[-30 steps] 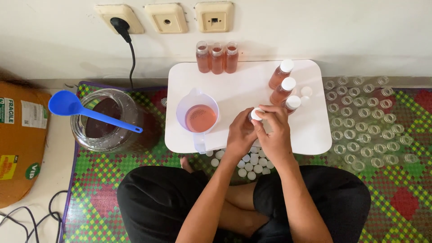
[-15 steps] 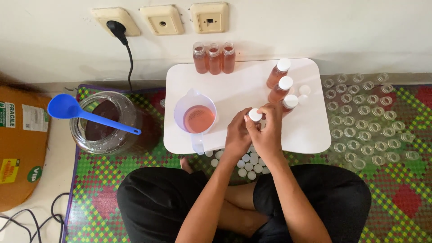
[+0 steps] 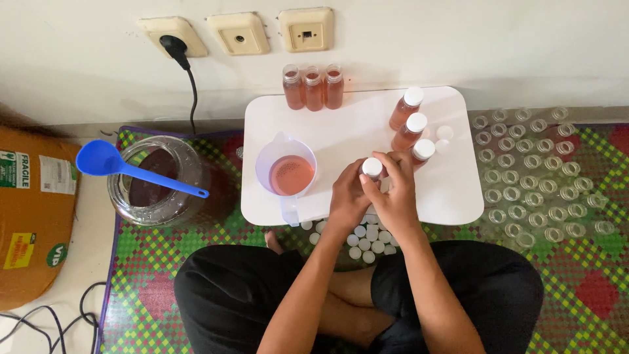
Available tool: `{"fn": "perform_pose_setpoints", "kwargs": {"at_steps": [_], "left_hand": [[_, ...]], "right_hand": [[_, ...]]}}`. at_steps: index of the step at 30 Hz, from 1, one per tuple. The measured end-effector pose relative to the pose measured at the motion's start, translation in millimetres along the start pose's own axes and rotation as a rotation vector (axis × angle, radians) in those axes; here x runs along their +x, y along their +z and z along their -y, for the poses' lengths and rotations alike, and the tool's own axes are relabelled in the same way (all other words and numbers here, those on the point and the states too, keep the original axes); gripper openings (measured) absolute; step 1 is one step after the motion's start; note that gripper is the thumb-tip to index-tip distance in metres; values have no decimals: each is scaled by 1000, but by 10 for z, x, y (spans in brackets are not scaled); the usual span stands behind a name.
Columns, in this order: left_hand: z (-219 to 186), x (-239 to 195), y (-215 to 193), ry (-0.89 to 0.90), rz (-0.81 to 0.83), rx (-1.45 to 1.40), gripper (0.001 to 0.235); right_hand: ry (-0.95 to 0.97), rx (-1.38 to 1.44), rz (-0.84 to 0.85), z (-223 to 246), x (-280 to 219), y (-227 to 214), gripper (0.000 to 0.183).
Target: The person sits on the floor and fills small plastic bottles with a pink liquid from a measuring cup. They then screw white caps onto each bottle and place them in a row on a white tray.
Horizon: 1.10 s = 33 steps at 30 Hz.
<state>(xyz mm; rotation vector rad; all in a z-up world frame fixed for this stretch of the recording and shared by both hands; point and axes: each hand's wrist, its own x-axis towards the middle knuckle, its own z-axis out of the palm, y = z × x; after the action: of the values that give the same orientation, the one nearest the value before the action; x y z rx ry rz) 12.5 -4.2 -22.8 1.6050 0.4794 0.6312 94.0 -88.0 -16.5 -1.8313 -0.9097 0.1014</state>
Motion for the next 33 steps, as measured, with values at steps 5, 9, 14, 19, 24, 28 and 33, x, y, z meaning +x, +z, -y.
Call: {"fn": "perform_pose_setpoints", "kwargs": {"at_steps": [5,9,14,19,24,28,33], "left_hand": [[-44,-9,-29,9,4,-5,57],[-29,-6,-2,25,11,-18,58],[-36,-18,-31,35,14,-10,58],[18,-11,-20,31,21,-43,57],[43,4,-34,31,27,-57,56],[-63,-13,-56,47,18,-71,56],[-35,-20,-61,67,36,-61,60]], "right_hand": [[12,-35,-13,55,-2,0,44],[13,-35,-36,110,8,2,42],[-15,-25,-96,26,-25,74,42],[-27,-5,-117,84,-14,58,45],[-40,38,-14,117,3,-18,48],[-5,20,28,36,-4,-14,45],[2,1,-3,105,-3,-26,42]]}}
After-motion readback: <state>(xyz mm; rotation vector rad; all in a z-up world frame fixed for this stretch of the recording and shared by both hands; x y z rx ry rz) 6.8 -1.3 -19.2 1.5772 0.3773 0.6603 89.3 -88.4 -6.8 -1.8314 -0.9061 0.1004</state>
